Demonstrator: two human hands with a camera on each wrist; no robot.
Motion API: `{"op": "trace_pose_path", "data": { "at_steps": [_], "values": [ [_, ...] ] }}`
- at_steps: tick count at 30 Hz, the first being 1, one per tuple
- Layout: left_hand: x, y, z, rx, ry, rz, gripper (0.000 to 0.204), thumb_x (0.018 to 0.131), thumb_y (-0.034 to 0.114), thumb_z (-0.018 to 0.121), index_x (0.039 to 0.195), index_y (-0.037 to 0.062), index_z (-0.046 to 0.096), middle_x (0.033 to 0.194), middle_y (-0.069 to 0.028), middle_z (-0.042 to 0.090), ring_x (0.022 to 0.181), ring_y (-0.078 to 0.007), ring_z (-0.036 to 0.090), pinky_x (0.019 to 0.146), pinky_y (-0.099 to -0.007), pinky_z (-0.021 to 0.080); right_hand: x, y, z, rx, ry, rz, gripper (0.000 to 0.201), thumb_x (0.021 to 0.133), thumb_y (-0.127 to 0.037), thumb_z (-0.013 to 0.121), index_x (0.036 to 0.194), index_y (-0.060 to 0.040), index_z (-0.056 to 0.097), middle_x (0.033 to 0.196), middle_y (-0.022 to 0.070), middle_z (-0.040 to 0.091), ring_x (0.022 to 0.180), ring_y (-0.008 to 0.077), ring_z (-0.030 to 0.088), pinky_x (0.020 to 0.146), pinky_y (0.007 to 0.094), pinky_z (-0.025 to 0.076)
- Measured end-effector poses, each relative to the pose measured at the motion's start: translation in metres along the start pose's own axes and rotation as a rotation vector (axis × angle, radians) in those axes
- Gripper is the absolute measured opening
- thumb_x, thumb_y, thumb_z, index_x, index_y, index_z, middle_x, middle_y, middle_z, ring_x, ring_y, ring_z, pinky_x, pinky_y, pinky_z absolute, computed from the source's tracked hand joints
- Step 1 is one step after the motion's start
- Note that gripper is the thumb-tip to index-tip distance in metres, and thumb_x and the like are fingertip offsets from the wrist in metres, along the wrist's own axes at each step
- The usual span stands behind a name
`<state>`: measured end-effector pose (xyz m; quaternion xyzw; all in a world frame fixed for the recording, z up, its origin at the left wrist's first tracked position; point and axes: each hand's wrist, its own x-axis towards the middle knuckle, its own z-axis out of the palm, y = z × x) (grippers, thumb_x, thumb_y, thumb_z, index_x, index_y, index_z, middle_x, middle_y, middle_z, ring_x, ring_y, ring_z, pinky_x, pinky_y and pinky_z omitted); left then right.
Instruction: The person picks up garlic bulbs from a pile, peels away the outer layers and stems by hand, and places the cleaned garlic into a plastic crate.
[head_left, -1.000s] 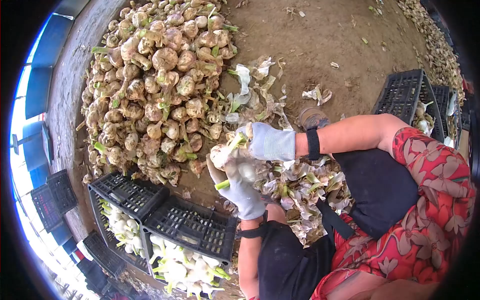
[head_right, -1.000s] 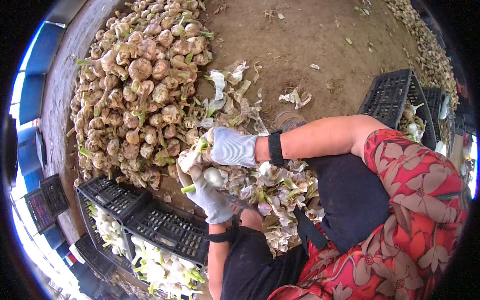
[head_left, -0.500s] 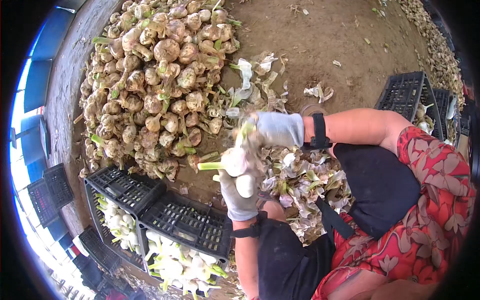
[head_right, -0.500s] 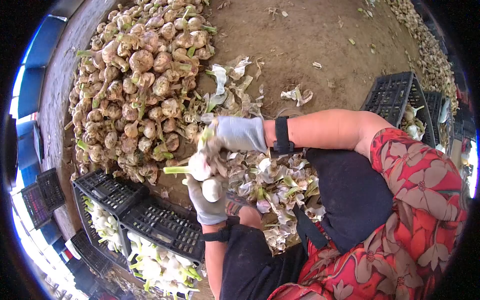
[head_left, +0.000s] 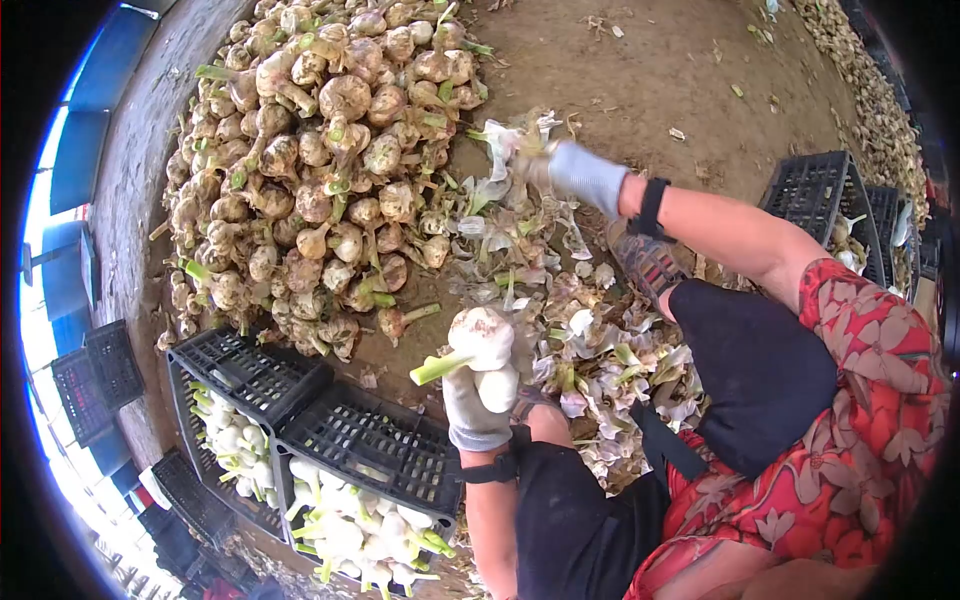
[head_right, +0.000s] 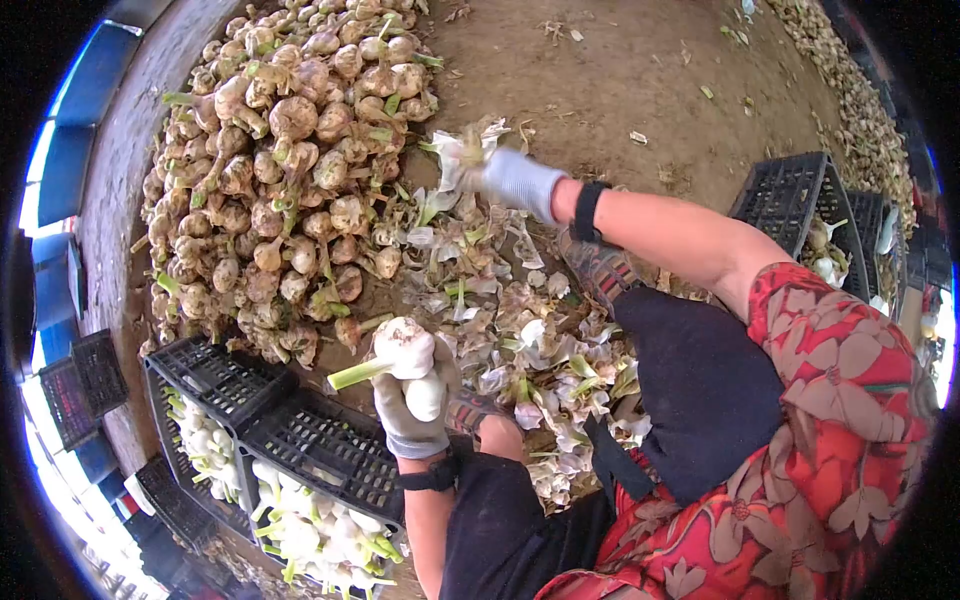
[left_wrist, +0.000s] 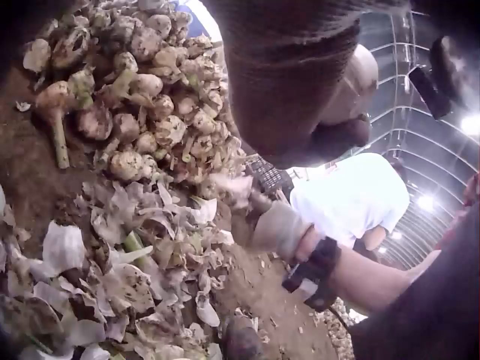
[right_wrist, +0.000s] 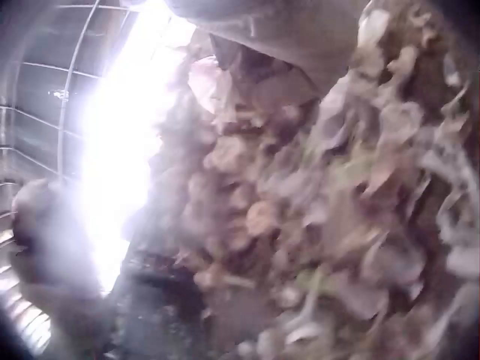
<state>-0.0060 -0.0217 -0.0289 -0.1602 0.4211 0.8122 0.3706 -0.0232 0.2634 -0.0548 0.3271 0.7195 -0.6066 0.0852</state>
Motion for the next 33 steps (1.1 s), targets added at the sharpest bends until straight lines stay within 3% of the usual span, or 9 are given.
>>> {"op": "trace_pose_path", "data": {
  "at_steps": [2, 3, 4, 10, 21, 22, 26, 29, 33],
  "values": [
    [0.007, 0.002, -0.013, 0.100, -0.093, -0.079, 0.064, 0.083, 0.058, 0.062, 0.117, 0.0038, 0.055, 0.092, -0.0118, 0.063, 0.077, -0.0201, 0.061, 0.070, -0.0307, 0.051, 0.004, 0.025, 0.021, -0.460, -0.315, -0.992, 0.027, 0.091, -0.006, 0.054, 0.116, -0.0074, 0.063, 0.095, 0.0074, 0.065, 0.088, 0.0201, 0.063, 0.077, 0.0294, 0.051],
    [0.008, -0.002, -0.014, 0.112, -0.104, -0.054, 0.066, 0.084, 0.059, 0.061, 0.119, 0.0034, 0.054, 0.092, -0.0121, 0.064, 0.077, -0.0204, 0.061, 0.069, -0.0310, 0.051, -0.002, 0.042, 0.027, -0.215, -0.656, -0.726, 0.025, 0.092, -0.013, 0.057, 0.115, -0.0058, 0.063, 0.101, 0.0088, 0.066, 0.092, 0.0207, 0.063, 0.081, 0.0306, 0.051],
    [0.007, -0.001, -0.009, 0.126, -0.113, -0.031, 0.068, 0.084, 0.060, 0.060, 0.120, 0.0031, 0.054, 0.093, -0.0124, 0.064, 0.077, -0.0208, 0.062, 0.068, -0.0313, 0.051, -0.037, 0.012, 0.036, 0.249, -0.756, -0.024, 0.030, 0.090, -0.020, 0.061, 0.114, -0.0022, 0.062, 0.104, 0.0101, 0.066, 0.095, 0.0223, 0.062, 0.083, 0.0327, 0.050],
    [0.012, -0.007, -0.025, 0.247, -0.054, 0.041, 0.078, 0.081, 0.067, 0.058, 0.124, 0.0022, 0.051, 0.094, -0.0104, 0.064, 0.071, -0.0194, 0.063, 0.061, -0.0294, 0.052, -0.064, -0.016, 0.051, -0.127, -0.462, -0.556, 0.053, 0.078, -0.033, 0.078, 0.115, 0.0009, 0.060, 0.102, 0.0115, 0.065, 0.094, 0.0192, 0.063, 0.084, 0.0322, 0.050],
    [0.005, 0.005, -0.004, 0.298, -0.172, -0.077, 0.075, 0.081, 0.066, 0.061, 0.117, 0.0002, 0.056, 0.102, -0.0061, 0.064, 0.083, -0.0125, 0.063, 0.066, -0.0250, 0.051, -0.053, -0.027, 0.034, 0.425, -0.779, 0.152, 0.032, 0.080, -0.016, 0.073, 0.104, 0.0040, 0.066, 0.082, 0.0096, 0.069, 0.066, 0.0150, 0.067, 0.052, 0.0268, 0.054],
    [0.006, 0.003, -0.008, 0.282, -0.182, -0.042, 0.076, 0.081, 0.067, 0.061, 0.117, 0.0003, 0.056, 0.101, -0.0063, 0.064, 0.082, -0.0125, 0.063, 0.065, -0.0248, 0.051, -0.054, -0.030, 0.031, 0.383, -0.755, 0.139, 0.030, 0.083, -0.018, 0.071, 0.106, 0.0016, 0.067, 0.085, 0.0088, 0.071, 0.074, 0.0151, 0.068, 0.060, 0.0288, 0.055],
    [0.012, -0.002, -0.009, 0.277, -0.134, 0.056, 0.074, 0.082, 0.065, 0.060, 0.122, 0.0043, 0.051, 0.101, -0.0073, 0.063, 0.078, -0.0158, 0.063, 0.064, -0.0275, 0.054, -0.073, -0.035, 0.033, -0.320, -0.387, -0.736, 0.028, 0.079, -0.019, 0.070, 0.104, -0.0067, 0.068, 0.093, 0.0096, 0.069, 0.084, 0.0239, 0.067, 0.075, 0.0333, 0.053],
    [0.005, 0.005, 0.022, 0.277, -0.020, 0.062, 0.066, 0.087, 0.061, 0.057, 0.124, 0.0071, 0.049, 0.103, -0.0048, 0.061, 0.080, -0.0152, 0.063, 0.064, -0.0273, 0.054, -0.086, -0.033, 0.050, -0.444, -0.115, -0.810, 0.020, 0.081, -0.021, 0.064, 0.091, -0.0037, 0.067, 0.079, 0.0127, 0.066, 0.077, 0.0324, 0.066, 0.067, 0.0403, 0.052],
    [0.007, 0.002, 0.018, 0.248, 0.012, 0.017, 0.063, 0.089, 0.059, 0.056, 0.123, 0.0073, 0.052, 0.102, -0.0040, 0.062, 0.079, -0.0133, 0.062, 0.062, -0.0249, 0.052, -0.081, -0.034, 0.054, -0.616, -0.120, -0.833, 0.018, 0.080, -0.019, 0.062, 0.090, -0.0047, 0.066, 0.076, 0.0124, 0.064, 0.074, 0.0312, 0.065, 0.064, 0.0406, 0.051]
  ]
}}
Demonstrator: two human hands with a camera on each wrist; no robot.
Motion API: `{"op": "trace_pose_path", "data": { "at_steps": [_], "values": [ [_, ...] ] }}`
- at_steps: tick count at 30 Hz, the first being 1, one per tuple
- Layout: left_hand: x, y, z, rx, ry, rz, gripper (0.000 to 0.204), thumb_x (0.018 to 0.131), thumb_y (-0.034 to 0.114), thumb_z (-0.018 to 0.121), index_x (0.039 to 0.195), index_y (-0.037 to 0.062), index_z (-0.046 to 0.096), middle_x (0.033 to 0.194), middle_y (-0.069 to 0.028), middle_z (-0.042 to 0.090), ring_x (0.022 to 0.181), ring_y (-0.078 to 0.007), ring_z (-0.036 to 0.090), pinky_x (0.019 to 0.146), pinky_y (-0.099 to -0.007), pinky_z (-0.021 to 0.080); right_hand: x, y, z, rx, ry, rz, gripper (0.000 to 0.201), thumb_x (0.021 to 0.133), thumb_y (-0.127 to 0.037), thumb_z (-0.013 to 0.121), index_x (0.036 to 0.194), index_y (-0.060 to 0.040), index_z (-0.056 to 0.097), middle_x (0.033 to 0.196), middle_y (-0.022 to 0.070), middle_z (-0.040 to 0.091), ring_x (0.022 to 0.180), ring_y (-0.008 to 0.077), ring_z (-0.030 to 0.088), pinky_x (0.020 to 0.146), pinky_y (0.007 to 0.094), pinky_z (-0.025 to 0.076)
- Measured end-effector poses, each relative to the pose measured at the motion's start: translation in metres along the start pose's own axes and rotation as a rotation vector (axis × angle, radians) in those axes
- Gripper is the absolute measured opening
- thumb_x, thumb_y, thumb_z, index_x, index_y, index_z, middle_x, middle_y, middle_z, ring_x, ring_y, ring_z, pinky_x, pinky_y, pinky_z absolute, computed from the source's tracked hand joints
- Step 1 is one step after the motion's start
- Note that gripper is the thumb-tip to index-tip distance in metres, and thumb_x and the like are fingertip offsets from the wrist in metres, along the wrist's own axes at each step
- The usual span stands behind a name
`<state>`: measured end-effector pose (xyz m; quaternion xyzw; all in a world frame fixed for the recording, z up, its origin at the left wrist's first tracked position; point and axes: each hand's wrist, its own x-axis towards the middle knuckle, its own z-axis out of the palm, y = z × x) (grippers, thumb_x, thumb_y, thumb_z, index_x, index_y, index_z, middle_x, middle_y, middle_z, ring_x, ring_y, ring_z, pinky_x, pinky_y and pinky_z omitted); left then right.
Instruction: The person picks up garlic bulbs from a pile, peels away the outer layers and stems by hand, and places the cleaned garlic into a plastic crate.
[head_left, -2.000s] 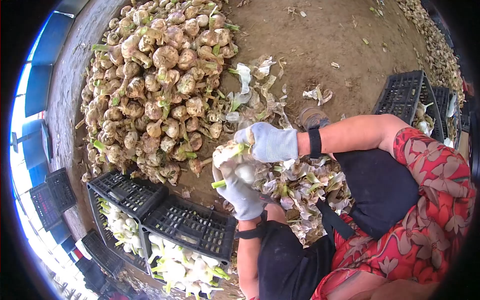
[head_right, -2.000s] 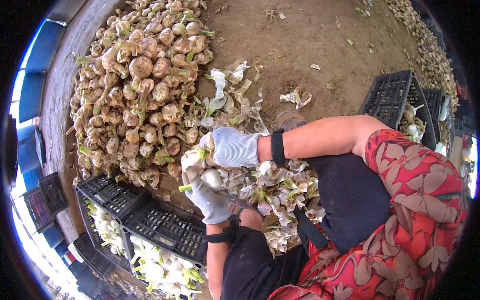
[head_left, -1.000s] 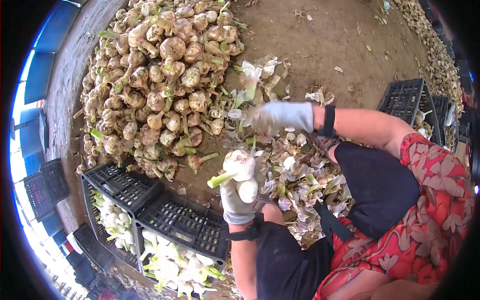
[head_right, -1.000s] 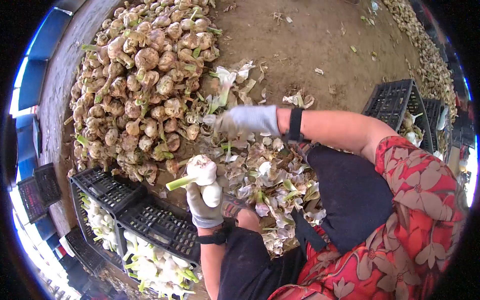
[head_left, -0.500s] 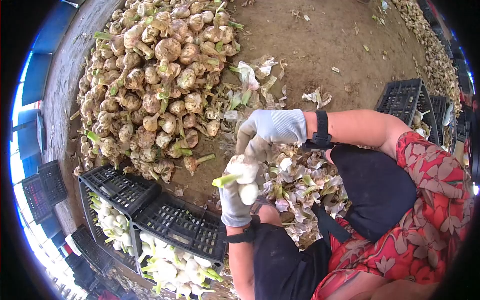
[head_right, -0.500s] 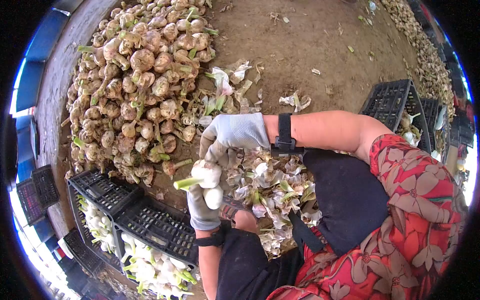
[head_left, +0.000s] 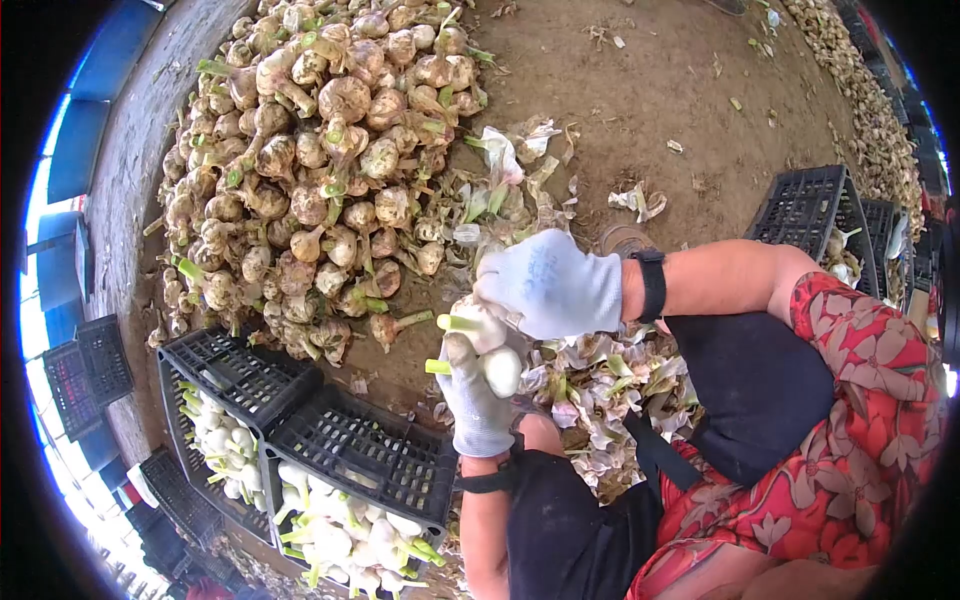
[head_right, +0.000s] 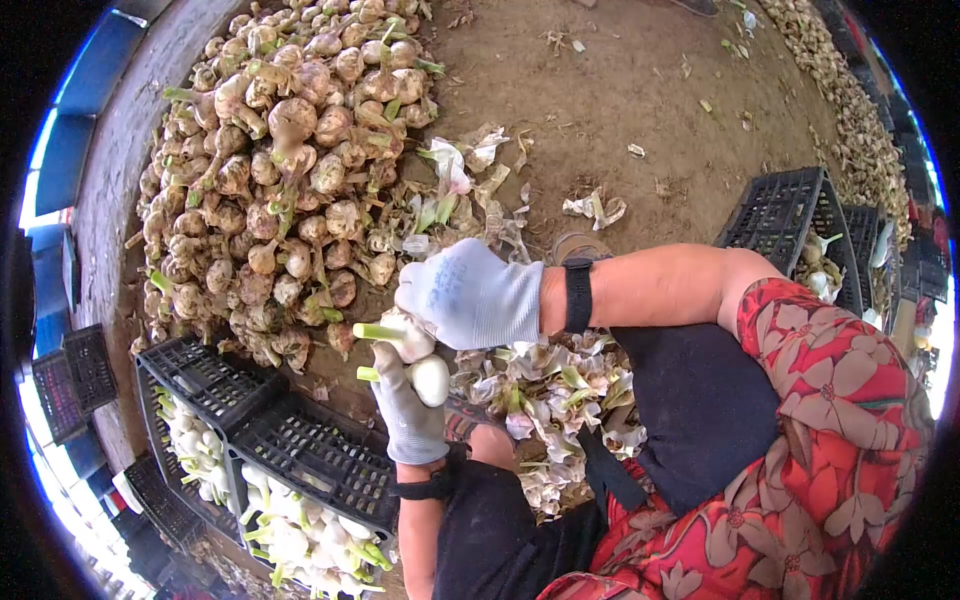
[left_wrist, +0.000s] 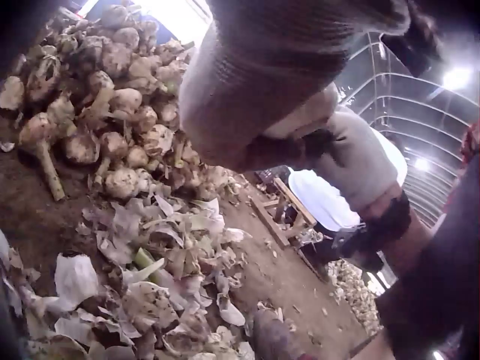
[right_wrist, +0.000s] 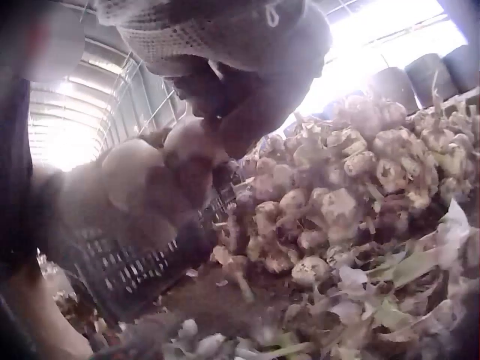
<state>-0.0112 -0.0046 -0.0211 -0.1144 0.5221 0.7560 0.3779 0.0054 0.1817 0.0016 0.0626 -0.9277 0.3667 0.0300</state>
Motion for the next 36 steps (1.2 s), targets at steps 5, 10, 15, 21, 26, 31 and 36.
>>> {"op": "trace_pose_path", "data": {
  "at_steps": [5, 10, 15, 21, 26, 31, 36],
  "values": [
    [0.010, -0.007, -0.025, -0.095, -0.120, -0.087, 0.058, 0.092, 0.057, 0.050, 0.121, 0.0070, 0.053, 0.099, -0.0066, 0.063, 0.073, -0.0165, 0.062, 0.055, -0.0272, 0.050, 0.012, 0.016, 0.005, 0.680, -0.218, 0.501, 0.018, 0.082, -0.012, 0.056, 0.094, -0.0006, 0.065, 0.075, 0.0168, 0.066, 0.073, 0.0299, 0.067, 0.061, 0.0356, 0.051],
    [0.011, 0.007, -0.013, -0.122, -0.031, 0.007, 0.049, 0.094, 0.041, 0.053, 0.126, 0.0036, 0.050, 0.111, -0.0135, 0.060, 0.072, -0.0214, 0.063, 0.055, -0.0287, 0.049, 0.001, 0.010, 0.012, 0.452, 0.078, 0.169, 0.014, 0.083, -0.010, 0.060, 0.095, -0.0033, 0.062, 0.081, 0.0173, 0.062, 0.072, 0.0318, 0.064, 0.060, 0.0357, 0.050],
    [0.013, -0.009, -0.020, -0.300, -0.081, -0.112, 0.050, 0.094, 0.046, 0.054, 0.125, 0.0055, 0.051, 0.100, -0.0089, 0.065, 0.074, -0.0211, 0.064, 0.064, -0.0310, 0.053, -0.011, -0.004, 0.015, 0.169, -0.078, -0.128, 0.010, 0.082, -0.010, 0.058, 0.090, -0.0032, 0.059, 0.083, 0.0166, 0.062, 0.076, 0.0390, 0.061, 0.062, 0.0424, 0.050],
    [0.014, -0.018, -0.036, -0.488, 0.019, -0.226, 0.054, 0.095, 0.049, 0.049, 0.126, 0.0044, 0.050, 0.106, -0.0114, 0.063, 0.083, -0.0253, 0.063, 0.066, -0.0380, 0.052, 0.005, 0.009, -0.013, 1.264, -0.108, 0.420, 0.019, 0.091, -0.016, 0.055, 0.098, 0.0018, 0.060, 0.072, 0.0055, 0.064, 0.058, 0.0107, 0.060, 0.051, 0.0244, 0.048],
    [0.006, -0.007, -0.040, -0.652, 0.027, -0.110, 0.042, 0.091, 0.034, 0.052, 0.120, 0.0035, 0.055, 0.099, -0.0148, 0.063, 0.065, -0.0245, 0.054, 0.058, -0.0342, 0.043, 0.024, 0.068, -0.045, 0.582, -0.085, 0.259, 0.029, 0.084, -0.019, 0.065, 0.107, -0.0022, 0.059, 0.092, 0.0094, 0.064, 0.075, 0.0176, 0.064, 0.064, 0.0296, 0.052],
    [0.002, 0.006, -0.035, -0.548, -0.009, -0.073, 0.030, 0.091, 0.022, 0.051, 0.113, 0.0017, 0.057, 0.101, -0.0163, 0.063, 0.063, -0.0229, 0.054, 0.059, -0.0354, 0.046, 0.014, 0.040, -0.025, 0.127, -0.208, 0.114, 0.042, 0.077, -0.014, 0.070, 0.116, -0.0053, 0.058, 0.115, 0.0119, 0.058, 0.086, 0.0222, 0.065, 0.074, 0.0325, 0.053],
    [0.008, 0.001, -0.033, -0.851, -0.195, -0.123, 0.037, 0.098, 0.027, 0.044, 0.123, 0.0007, 0.051, 0.110, -0.0136, 0.062, 0.086, -0.0199, 0.060, 0.079, -0.0314, 0.051, 0.028, -0.003, 0.008, 0.493, -0.141, 0.011, 0.027, 0.077, -0.012, 0.069, 0.102, -0.0042, 0.062, 0.094, 0.0107, 0.064, 0.083, 0.0275, 0.065, 0.072, 0.0370, 0.051]
  ]
}}
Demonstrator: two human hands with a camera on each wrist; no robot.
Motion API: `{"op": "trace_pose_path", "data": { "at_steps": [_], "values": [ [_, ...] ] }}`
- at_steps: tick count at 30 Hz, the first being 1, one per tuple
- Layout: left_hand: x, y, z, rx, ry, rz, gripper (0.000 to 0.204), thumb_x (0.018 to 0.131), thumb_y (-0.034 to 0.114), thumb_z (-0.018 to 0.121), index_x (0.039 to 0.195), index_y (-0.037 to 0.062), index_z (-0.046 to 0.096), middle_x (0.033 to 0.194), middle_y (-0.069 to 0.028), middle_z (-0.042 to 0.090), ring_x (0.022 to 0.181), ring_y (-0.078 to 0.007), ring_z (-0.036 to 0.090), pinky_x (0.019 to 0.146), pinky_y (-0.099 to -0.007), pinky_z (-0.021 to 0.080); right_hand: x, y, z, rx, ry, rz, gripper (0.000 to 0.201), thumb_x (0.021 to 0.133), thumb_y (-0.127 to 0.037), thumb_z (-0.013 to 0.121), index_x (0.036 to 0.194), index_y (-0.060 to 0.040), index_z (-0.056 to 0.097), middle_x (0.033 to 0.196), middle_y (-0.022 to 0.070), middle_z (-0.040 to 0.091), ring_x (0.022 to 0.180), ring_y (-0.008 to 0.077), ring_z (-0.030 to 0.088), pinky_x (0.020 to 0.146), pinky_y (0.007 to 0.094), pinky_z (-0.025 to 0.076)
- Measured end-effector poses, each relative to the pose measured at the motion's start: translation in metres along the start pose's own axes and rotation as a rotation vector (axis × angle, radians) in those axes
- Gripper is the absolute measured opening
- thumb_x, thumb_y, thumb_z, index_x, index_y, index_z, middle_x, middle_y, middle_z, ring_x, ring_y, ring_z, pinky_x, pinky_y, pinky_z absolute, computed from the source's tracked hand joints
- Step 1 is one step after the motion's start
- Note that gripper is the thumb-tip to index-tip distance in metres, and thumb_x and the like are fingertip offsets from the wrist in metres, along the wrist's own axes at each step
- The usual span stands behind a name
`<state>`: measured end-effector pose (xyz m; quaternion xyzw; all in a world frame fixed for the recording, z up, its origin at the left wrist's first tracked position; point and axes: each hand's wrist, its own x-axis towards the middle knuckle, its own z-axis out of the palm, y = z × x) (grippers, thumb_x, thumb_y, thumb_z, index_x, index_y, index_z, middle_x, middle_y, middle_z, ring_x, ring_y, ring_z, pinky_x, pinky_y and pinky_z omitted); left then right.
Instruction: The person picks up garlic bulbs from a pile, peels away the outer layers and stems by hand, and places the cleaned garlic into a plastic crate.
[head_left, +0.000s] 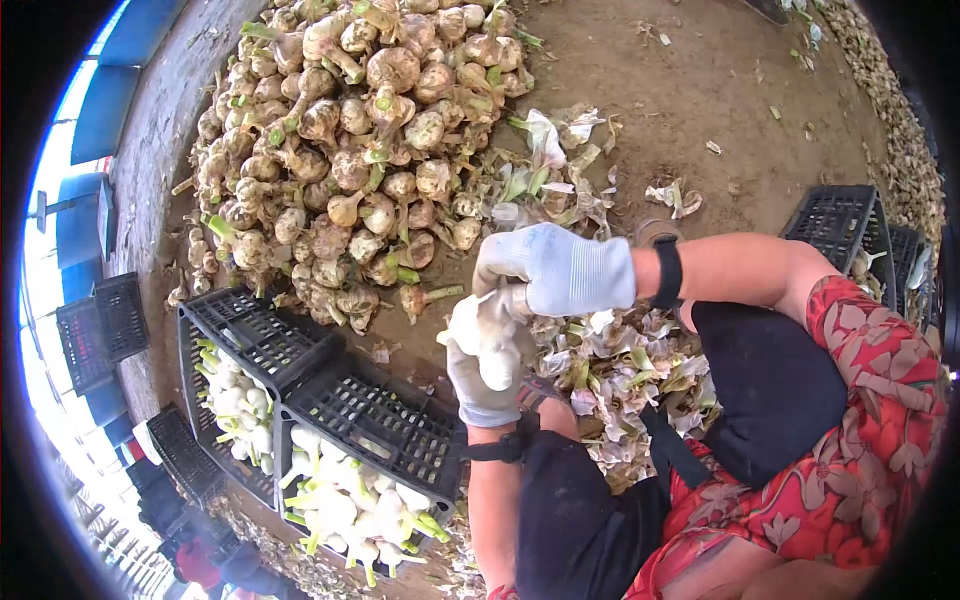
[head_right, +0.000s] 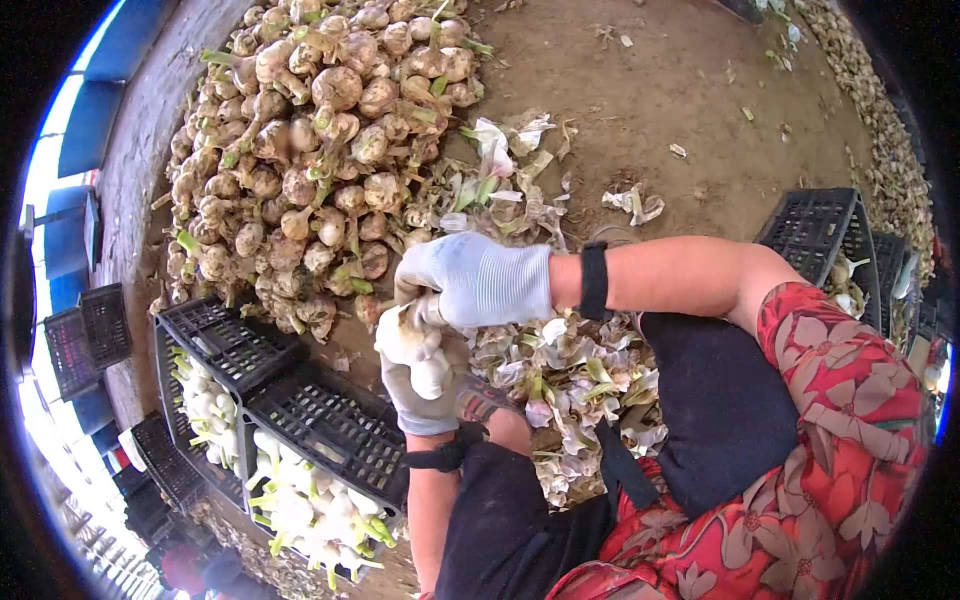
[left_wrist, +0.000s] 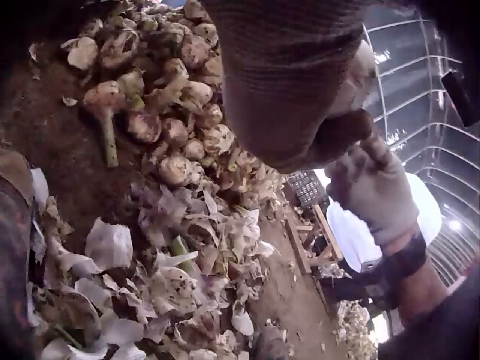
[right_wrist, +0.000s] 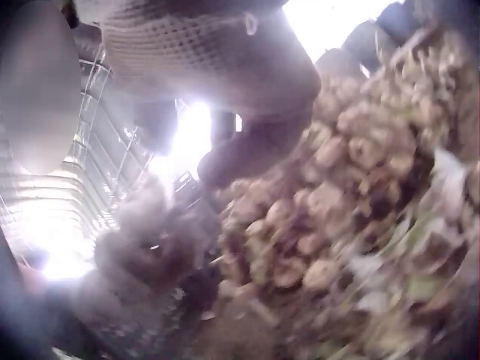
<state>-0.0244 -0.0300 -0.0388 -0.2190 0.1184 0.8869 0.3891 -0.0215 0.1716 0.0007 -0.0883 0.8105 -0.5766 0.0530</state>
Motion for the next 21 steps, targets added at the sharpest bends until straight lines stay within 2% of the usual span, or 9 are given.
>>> {"op": "trace_pose_path", "data": {
  "at_steps": [4, 6, 8, 12, 14, 15, 18, 20, 21],
  "values": [
    [0.009, -0.008, 0.006, 0.389, 0.340, 0.270, 0.040, 0.095, 0.030, 0.046, 0.122, 0.0007, 0.053, 0.106, -0.0112, 0.063, 0.085, -0.0203, 0.062, 0.072, -0.0302, 0.053, -0.012, -0.017, 0.009, 0.133, -0.159, -0.252, 0.020, 0.074, -0.017, 0.068, 0.089, -0.0053, 0.065, 0.085, 0.0150, 0.063, 0.082, 0.0316, 0.062, 0.070, 0.0414, 0.048],
    [0.013, 0.014, -0.005, 0.113, 0.121, 0.101, 0.042, 0.095, 0.036, 0.046, 0.115, 0.0002, 0.055, 0.089, -0.0072, 0.062, 0.063, -0.0158, 0.054, 0.051, -0.0282, 0.047, -0.028, -0.045, 0.012, 0.137, -0.567, -0.266, 0.020, 0.073, -0.018, 0.070, 0.089, -0.0066, 0.065, 0.086, 0.0148, 0.063, 0.083, 0.0322, 0.062, 0.070, 0.0421, 0.048],
    [0.014, 0.034, -0.005, 0.002, -0.041, 0.073, 0.041, 0.095, 0.037, 0.048, 0.118, 0.0039, 0.057, 0.095, -0.0099, 0.065, 0.066, -0.0160, 0.055, 0.057, -0.0299, 0.045, -0.033, -0.047, 0.017, 0.289, -0.726, -0.203, 0.024, 0.072, -0.018, 0.071, 0.092, -0.0058, 0.066, 0.087, 0.0145, 0.064, 0.085, 0.0322, 0.063, 0.072, 0.0415, 0.048],
    [-0.013, 0.106, 0.027, -0.099, 0.073, 0.477, 0.035, 0.090, 0.037, 0.052, 0.104, 0.0069, 0.062, 0.093, -0.0081, 0.066, 0.074, -0.0174, 0.062, 0.059, -0.0318, 0.049, -0.029, -0.010, 0.002, 0.026, -0.309, -0.044, 0.027, 0.076, -0.015, 0.069, 0.099, -0.0029, 0.066, 0.084, 0.0119, 0.066, 0.078, 0.0247, 0.065, 0.069, 0.0343, 0.051],
    [-0.037, 0.156, 0.051, -0.123, -0.159, 0.694, 0.047, 0.089, 0.042, 0.048, 0.109, 0.0015, 0.061, 0.095, -0.0123, 0.066, 0.088, -0.0233, 0.066, 0.069, -0.0343, 0.053, -0.032, -0.005, -0.006, 0.354, -0.141, 0.476, 0.024, 0.078, -0.012, 0.065, 0.100, -0.0010, 0.066, 0.081, 0.0092, 0.066, 0.072, 0.0158, 0.062, 0.064, 0.0303, 0.049],
    [-0.043, 0.161, 0.083, -0.071, 0.088, 1.052, 0.056, 0.092, 0.049, 0.043, 0.111, -0.0017, 0.059, 0.097, -0.0161, 0.066, 0.088, -0.0278, 0.065, 0.074, -0.0390, 0.055, -0.033, 0.001, -0.007, 0.313, -0.110, 0.467, 0.024, 0.079, -0.012, 0.064, 0.100, -0.0004, 0.066, 0.080, 0.0085, 0.066, 0.073, 0.0141, 0.060, 0.064, 0.0295, 0.048],
    [-0.049, 0.186, 0.091, -0.182, -0.037, 0.986, 0.058, 0.093, 0.045, 0.054, 0.125, -0.0036, 0.047, 0.124, -0.0211, 0.053, 0.105, -0.0353, 0.058, 0.088, -0.0466, 0.055, -0.036, 0.006, -0.001, 0.263, -0.080, 0.476, 0.023, 0.080, -0.011, 0.061, 0.099, 0.0008, 0.066, 0.081, 0.0077, 0.066, 0.074, 0.0117, 0.058, 0.064, 0.0290, 0.048],
    [-0.031, 0.179, 0.051, 0.284, 0.208, 1.029, 0.053, 0.093, 0.035, 0.057, 0.129, -0.0010, 0.044, 0.126, -0.0187, 0.051, 0.105, -0.0333, 0.057, 0.088, -0.0431, 0.052, -0.037, 0.002, 0.004, 0.313, -0.139, 0.519, 0.022, 0.081, -0.011, 0.061, 0.098, 0.0011, 0.066, 0.082, 0.0093, 0.067, 0.074, 0.0139, 0.061, 0.064, 0.0308, 0.049],
    [-0.018, 0.159, 0.044, 0.517, 0.331, 1.013, 0.051, 0.093, 0.031, 0.059, 0.131, 0.0003, 0.043, 0.127, -0.0175, 0.050, 0.105, -0.0322, 0.056, 0.088, -0.0413, 0.051, -0.035, 0.011, 0.008, 0.106, -0.170, 0.217, 0.023, 0.081, -0.011, 0.060, 0.100, 0.0009, 0.066, 0.085, 0.0125, 0.068, 0.077, 0.0211, 0.065, 0.068, 0.0342, 0.050]
  ]
}}
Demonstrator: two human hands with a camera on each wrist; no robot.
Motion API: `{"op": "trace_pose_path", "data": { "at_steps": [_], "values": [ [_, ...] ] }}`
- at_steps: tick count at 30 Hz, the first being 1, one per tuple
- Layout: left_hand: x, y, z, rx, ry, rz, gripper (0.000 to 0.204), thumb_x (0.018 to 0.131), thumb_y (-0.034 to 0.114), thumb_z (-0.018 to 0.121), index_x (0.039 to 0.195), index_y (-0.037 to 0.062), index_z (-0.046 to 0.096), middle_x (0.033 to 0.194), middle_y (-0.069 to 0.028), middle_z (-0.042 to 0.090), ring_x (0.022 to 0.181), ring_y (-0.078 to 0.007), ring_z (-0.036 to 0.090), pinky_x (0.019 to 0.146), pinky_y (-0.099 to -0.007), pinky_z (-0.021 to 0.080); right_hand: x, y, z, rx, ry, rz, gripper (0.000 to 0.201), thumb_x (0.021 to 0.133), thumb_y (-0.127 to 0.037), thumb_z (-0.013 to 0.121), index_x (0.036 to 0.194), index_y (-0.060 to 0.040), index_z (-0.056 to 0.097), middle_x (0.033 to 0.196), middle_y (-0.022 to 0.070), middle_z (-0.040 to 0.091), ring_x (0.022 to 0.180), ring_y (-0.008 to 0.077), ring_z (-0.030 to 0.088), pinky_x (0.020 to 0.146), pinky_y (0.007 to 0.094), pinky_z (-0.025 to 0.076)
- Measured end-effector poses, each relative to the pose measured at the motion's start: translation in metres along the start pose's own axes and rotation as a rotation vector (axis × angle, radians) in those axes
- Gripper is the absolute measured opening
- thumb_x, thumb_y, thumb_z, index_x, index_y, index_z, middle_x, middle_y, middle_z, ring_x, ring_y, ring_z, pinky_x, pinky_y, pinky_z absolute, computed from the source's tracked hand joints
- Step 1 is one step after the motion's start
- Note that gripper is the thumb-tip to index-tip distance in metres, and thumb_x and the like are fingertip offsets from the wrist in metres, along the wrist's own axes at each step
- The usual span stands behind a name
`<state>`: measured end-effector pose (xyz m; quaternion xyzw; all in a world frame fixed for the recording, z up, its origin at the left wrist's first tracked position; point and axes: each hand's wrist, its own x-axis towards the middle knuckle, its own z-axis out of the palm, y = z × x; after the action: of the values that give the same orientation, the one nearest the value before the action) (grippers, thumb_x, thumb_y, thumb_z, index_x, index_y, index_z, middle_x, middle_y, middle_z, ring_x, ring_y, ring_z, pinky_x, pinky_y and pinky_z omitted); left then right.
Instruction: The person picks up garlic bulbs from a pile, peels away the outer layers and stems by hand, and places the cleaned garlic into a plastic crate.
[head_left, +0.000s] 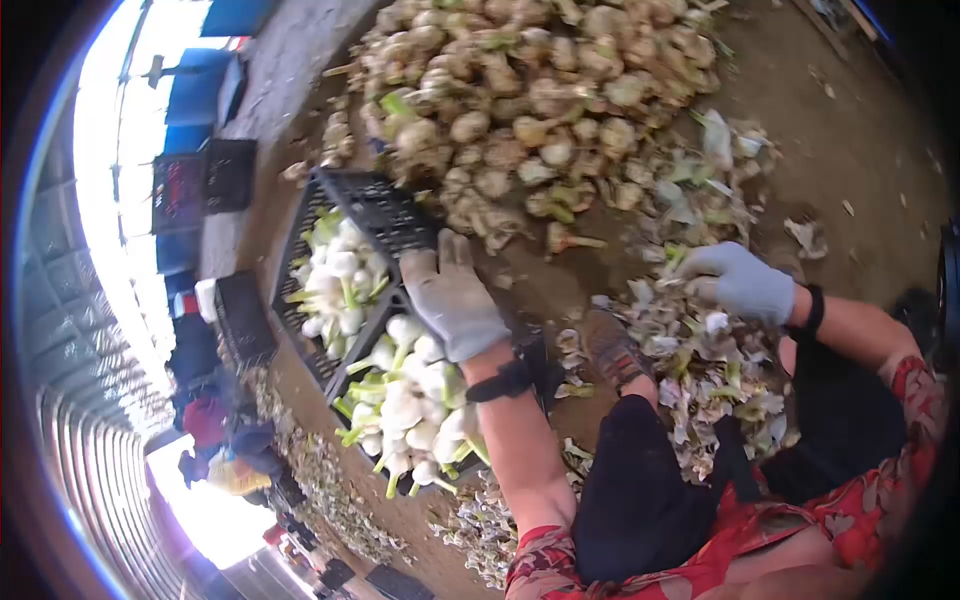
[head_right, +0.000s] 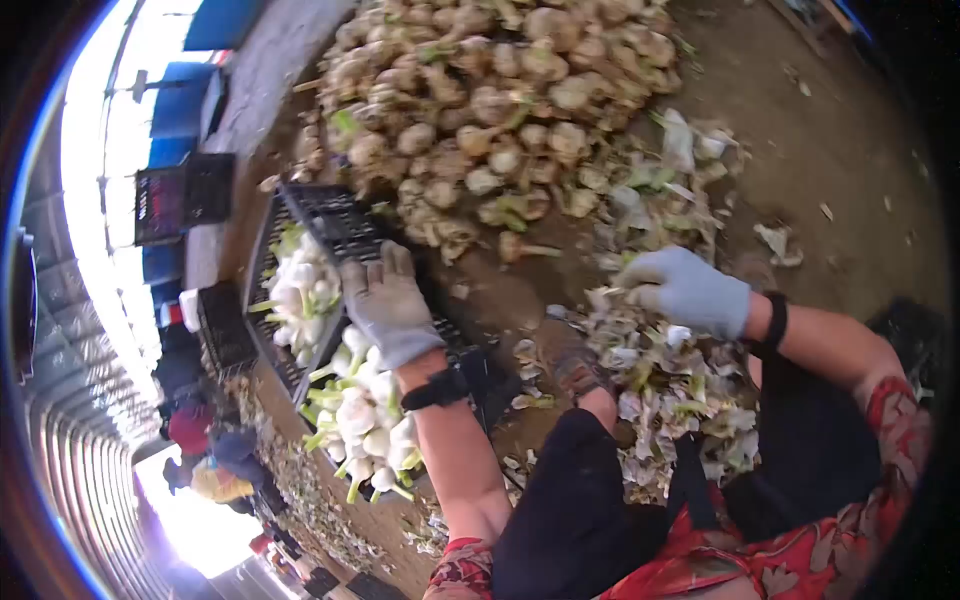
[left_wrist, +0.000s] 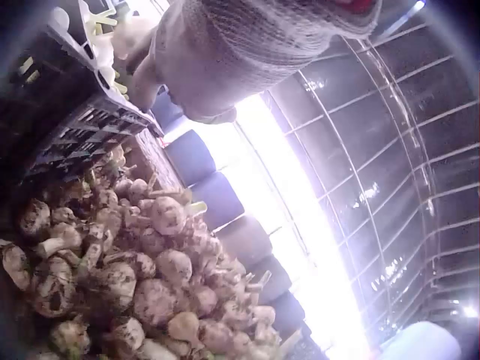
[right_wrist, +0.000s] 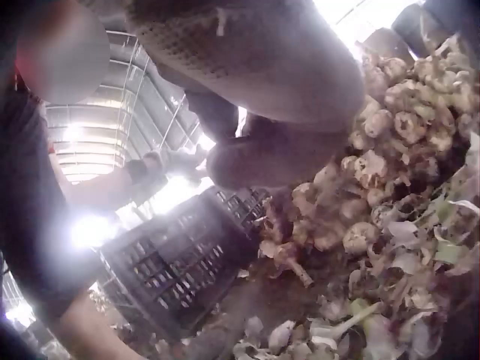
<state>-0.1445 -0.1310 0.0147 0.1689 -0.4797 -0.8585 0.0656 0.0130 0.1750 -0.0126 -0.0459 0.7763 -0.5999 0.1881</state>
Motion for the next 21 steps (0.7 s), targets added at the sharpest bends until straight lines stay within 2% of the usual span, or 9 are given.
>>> {"op": "trace_pose_path", "data": {
  "at_steps": [1, 2, 3, 5, 9, 13, 17, 18, 21],
  "values": [
    [-0.016, -0.027, 0.011, 0.232, 0.239, 0.014, 0.039, 0.091, 0.016, 0.058, 0.126, 0.0027, 0.051, 0.117, -0.0131, 0.055, 0.100, -0.0296, 0.058, 0.088, -0.0405, 0.049, -0.002, 0.004, 0.003, -0.007, 0.003, -0.028, 0.024, 0.080, -0.012, 0.062, 0.100, 0.0005, 0.067, 0.088, 0.0154, 0.067, 0.081, 0.0292, 0.065, 0.073, 0.0370, 0.051],
    [-0.015, -0.057, -0.005, 0.534, 0.093, 0.082, 0.033, 0.090, 0.012, 0.057, 0.122, 0.0027, 0.056, 0.115, -0.0126, 0.057, 0.097, -0.0280, 0.059, 0.088, -0.0392, 0.049, -0.001, 0.004, 0.005, 0.066, -0.015, 0.033, 0.023, 0.079, -0.013, 0.064, 0.097, -0.0007, 0.068, 0.088, 0.0160, 0.066, 0.083, 0.0312, 0.064, 0.076, 0.0369, 0.050],
    [-0.009, -0.092, -0.028, 0.818, -0.070, 0.163, 0.028, 0.090, 0.008, 0.055, 0.117, 0.0027, 0.060, 0.112, -0.0120, 0.059, 0.095, -0.0263, 0.060, 0.088, -0.0379, 0.048, 0.000, 0.016, 0.007, -0.060, 0.036, -0.150, 0.022, 0.076, -0.014, 0.068, 0.094, -0.0023, 0.069, 0.088, 0.0148, 0.066, 0.084, 0.0297, 0.064, 0.075, 0.0371, 0.050],
    [-0.012, -0.133, -0.048, 1.213, -0.246, 0.114, 0.025, 0.087, 0.007, 0.057, 0.110, 0.0012, 0.065, 0.108, -0.0140, 0.062, 0.093, -0.0280, 0.062, 0.088, -0.0355, 0.048, 0.002, 0.010, 0.001, -0.114, 0.014, -0.087, 0.025, 0.070, -0.019, 0.075, 0.090, -0.0047, 0.070, 0.086, 0.0118, 0.065, 0.083, 0.0284, 0.064, 0.072, 0.0377, 0.049],
    [-0.039, -0.160, -0.039, 1.593, -0.411, 0.372, 0.051, 0.082, 0.009, 0.064, 0.131, 0.0095, 0.053, 0.124, -0.0240, 0.052, 0.104, -0.0420, 0.059, 0.092, -0.0408, 0.046, 0.001, -0.001, -0.008, -0.003, 0.092, 0.286, 0.027, 0.072, -0.021, 0.076, 0.090, -0.0021, 0.068, 0.086, 0.0106, 0.067, 0.082, 0.0212, 0.064, 0.073, 0.0338, 0.049],
    [-0.029, -0.158, -0.027, 1.780, -0.400, 0.020, 0.063, 0.074, 0.017, 0.073, 0.133, 0.0110, 0.050, 0.127, -0.0260, 0.049, 0.116, -0.0425, 0.052, 0.094, -0.0428, 0.045, 0.000, 0.023, -0.006, 0.036, 0.063, 0.279, 0.029, 0.078, -0.022, 0.072, 0.099, -0.0020, 0.067, 0.090, 0.0106, 0.069, 0.085, 0.0192, 0.065, 0.077, 0.0332, 0.049],
    [-0.031, -0.171, -0.054, 1.544, -0.396, 0.255, 0.068, 0.071, 0.024, 0.081, 0.128, 0.0013, 0.053, 0.114, -0.0188, 0.060, 0.096, -0.0342, 0.062, 0.084, -0.0383, 0.050, 0.001, 0.026, 0.000, -0.021, 0.029, 0.243, 0.029, 0.079, -0.025, 0.067, 0.098, -0.0036, 0.068, 0.088, 0.0145, 0.069, 0.085, 0.0284, 0.066, 0.076, 0.0369, 0.050],
    [-0.035, -0.175, -0.054, 1.061, -0.308, -0.224, 0.069, 0.075, 0.028, 0.080, 0.129, -0.0030, 0.050, 0.112, -0.0121, 0.060, 0.088, -0.0211, 0.062, 0.075, -0.0325, 0.052, 0.001, 0.023, -0.002, 0.016, 0.046, 0.303, 0.033, 0.079, -0.029, 0.070, 0.098, -0.0032, 0.067, 0.088, 0.0143, 0.069, 0.086, 0.0266, 0.066, 0.077, 0.0367, 0.050],
    [-0.072, -0.143, -0.015, 0.598, -0.480, -0.685, 0.069, 0.079, 0.023, 0.077, 0.133, -0.0035, 0.044, 0.111, -0.0081, 0.060, 0.083, -0.0121, 0.061, 0.068, -0.0260, 0.053, 0.010, 0.033, -0.003, 0.193, 0.186, 0.286, 0.040, 0.078, -0.035, 0.073, 0.099, -0.0019, 0.067, 0.090, 0.0135, 0.069, 0.087, 0.0237, 0.066, 0.077, 0.0360, 0.049]
  ]
}}
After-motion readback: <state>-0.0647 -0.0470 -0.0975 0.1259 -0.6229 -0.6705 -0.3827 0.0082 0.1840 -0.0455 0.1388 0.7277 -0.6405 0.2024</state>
